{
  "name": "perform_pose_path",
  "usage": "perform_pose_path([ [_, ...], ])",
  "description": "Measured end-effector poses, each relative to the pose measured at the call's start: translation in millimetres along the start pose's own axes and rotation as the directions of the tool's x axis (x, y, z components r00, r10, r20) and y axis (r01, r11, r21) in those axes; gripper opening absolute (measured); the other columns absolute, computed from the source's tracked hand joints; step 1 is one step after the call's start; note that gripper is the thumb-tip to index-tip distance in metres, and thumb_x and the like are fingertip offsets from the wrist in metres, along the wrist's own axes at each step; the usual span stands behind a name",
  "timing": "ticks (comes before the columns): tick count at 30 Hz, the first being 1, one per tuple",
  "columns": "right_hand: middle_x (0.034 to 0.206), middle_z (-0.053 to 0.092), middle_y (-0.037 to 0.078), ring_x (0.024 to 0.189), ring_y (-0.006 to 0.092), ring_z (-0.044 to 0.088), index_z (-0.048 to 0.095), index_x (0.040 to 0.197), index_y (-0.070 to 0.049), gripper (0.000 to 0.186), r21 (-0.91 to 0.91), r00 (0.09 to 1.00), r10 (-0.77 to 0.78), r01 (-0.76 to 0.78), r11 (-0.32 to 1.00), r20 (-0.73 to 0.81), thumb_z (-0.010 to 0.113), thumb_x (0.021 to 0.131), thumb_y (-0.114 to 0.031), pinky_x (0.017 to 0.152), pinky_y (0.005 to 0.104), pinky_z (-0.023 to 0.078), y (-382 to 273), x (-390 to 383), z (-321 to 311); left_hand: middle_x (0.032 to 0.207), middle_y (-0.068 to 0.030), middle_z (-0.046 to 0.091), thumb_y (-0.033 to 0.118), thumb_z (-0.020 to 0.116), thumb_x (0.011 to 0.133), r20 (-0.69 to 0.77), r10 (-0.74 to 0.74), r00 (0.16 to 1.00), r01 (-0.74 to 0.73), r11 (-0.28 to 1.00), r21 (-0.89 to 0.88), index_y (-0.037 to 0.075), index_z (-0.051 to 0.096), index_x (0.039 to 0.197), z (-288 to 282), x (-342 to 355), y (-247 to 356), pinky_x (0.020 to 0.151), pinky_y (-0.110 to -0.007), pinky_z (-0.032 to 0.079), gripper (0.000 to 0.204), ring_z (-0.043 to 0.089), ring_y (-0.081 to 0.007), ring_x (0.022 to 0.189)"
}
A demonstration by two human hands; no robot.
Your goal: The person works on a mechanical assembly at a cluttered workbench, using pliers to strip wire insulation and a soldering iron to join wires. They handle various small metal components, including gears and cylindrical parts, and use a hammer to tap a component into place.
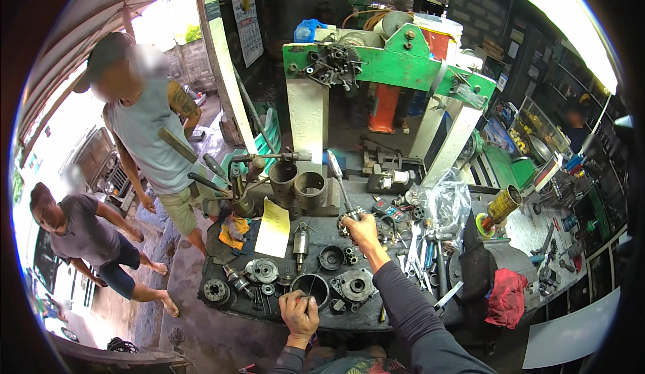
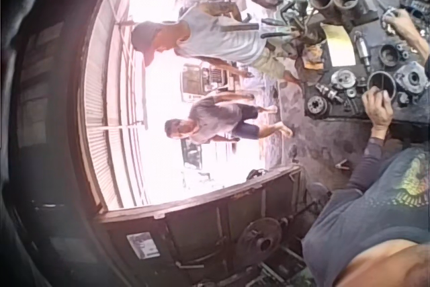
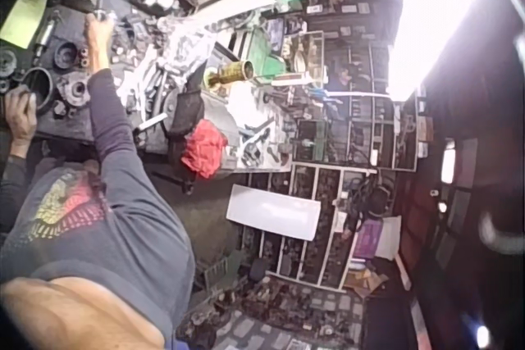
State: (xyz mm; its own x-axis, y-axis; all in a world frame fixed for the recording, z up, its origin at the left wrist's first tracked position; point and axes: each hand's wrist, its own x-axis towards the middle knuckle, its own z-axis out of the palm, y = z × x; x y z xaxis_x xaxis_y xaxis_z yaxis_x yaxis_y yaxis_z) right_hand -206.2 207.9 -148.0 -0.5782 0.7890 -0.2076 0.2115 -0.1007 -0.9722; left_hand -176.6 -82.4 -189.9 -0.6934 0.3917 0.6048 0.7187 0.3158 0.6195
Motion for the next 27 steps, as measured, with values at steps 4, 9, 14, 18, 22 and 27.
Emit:
perform_pose_path([
  [4, 0.058, 0.059, 0.003, 0.044, 0.0124, 0.049, 0.067, 0.073, -0.002, 0.021, -0.064, 1.000, -0.017, 0.016, 0.998, -0.009, 0.075, 0.080, -0.020, 0.043, 0.0335, 0.037, -1, 2, -3, 0.102, -0.0090, 0.067, 0.019, 0.071, 0.087, 0.016, -0.018, 1.000, 0.018, 1.000, -0.002, 0.005, 0.069, 0.080, -1, -1, -1, 0.087, -0.045, 0.047, 0.016, 0.056, -0.0326, 0.098],
  [9, 0.057, 0.054, 0.001, 0.042, 0.0107, 0.045, 0.066, 0.076, 0.000, 0.026, -0.124, 0.996, -0.077, 0.072, 0.990, -0.037, 0.078, 0.082, -0.023, 0.039, 0.0313, 0.032, -6, 3, -3, 0.103, -0.0112, 0.067, 0.018, 0.070, 0.087, 0.017, 0.002, 1.000, -0.002, 1.000, 0.007, 0.003, 0.069, 0.081, -1, -2, -4, 0.087, -0.046, 0.048, 0.016, 0.057, -0.0341, 0.098],
  [14, 0.065, 0.066, 0.007, 0.055, 0.0149, 0.058, 0.072, 0.079, 0.003, 0.027, -0.186, 1.000, 0.024, -0.026, 0.982, -0.013, 0.078, 0.074, -0.023, 0.055, 0.0358, 0.047, -13, 6, -9, 0.102, -0.0114, 0.067, 0.019, 0.070, 0.088, 0.005, -0.011, 1.000, 0.011, 1.000, 0.005, 0.004, 0.069, 0.081, 1, -2, -4, 0.087, -0.046, 0.048, 0.016, 0.057, -0.0342, 0.098],
  [18, 0.063, 0.063, 0.005, 0.051, 0.0132, 0.054, 0.071, 0.080, 0.001, 0.024, -0.199, 0.998, -0.036, 0.026, 0.980, -0.044, 0.077, 0.077, -0.022, 0.051, 0.0339, 0.043, -13, 6, -8, 0.101, -0.0107, 0.068, 0.019, 0.070, 0.088, 0.010, -0.034, 0.999, 0.034, 0.999, -0.003, 0.004, 0.069, 0.080, 1, -2, -3, 0.088, -0.045, 0.048, 0.017, 0.057, -0.0334, 0.099],
  [22, 0.057, 0.056, 0.001, 0.042, 0.0103, 0.045, 0.069, 0.079, 0.000, 0.022, -0.165, 0.994, -0.105, 0.096, 0.982, -0.043, 0.075, 0.080, -0.020, 0.040, 0.0306, 0.032, -10, 7, -9, 0.102, -0.0104, 0.067, 0.020, 0.070, 0.089, 0.011, -0.018, 1.000, 0.018, 1.000, 0.005, 0.004, 0.069, 0.080, 2, -1, -3, 0.087, -0.045, 0.048, 0.018, 0.057, -0.0332, 0.099],
  [27, 0.067, 0.068, 0.010, 0.061, 0.0153, 0.061, 0.074, 0.086, 0.005, 0.034, -0.228, 0.999, -0.025, 0.016, 0.974, -0.040, 0.079, 0.075, -0.027, 0.061, 0.0359, 0.050, -4, 8, -14, 0.102, -0.0109, 0.067, 0.020, 0.070, 0.089, 0.014, -0.013, 1.000, 0.013, 1.000, 0.014, 0.003, 0.068, 0.079, 2, -2, -4, 0.086, -0.045, 0.048, 0.020, 0.056, -0.0333, 0.098],
])
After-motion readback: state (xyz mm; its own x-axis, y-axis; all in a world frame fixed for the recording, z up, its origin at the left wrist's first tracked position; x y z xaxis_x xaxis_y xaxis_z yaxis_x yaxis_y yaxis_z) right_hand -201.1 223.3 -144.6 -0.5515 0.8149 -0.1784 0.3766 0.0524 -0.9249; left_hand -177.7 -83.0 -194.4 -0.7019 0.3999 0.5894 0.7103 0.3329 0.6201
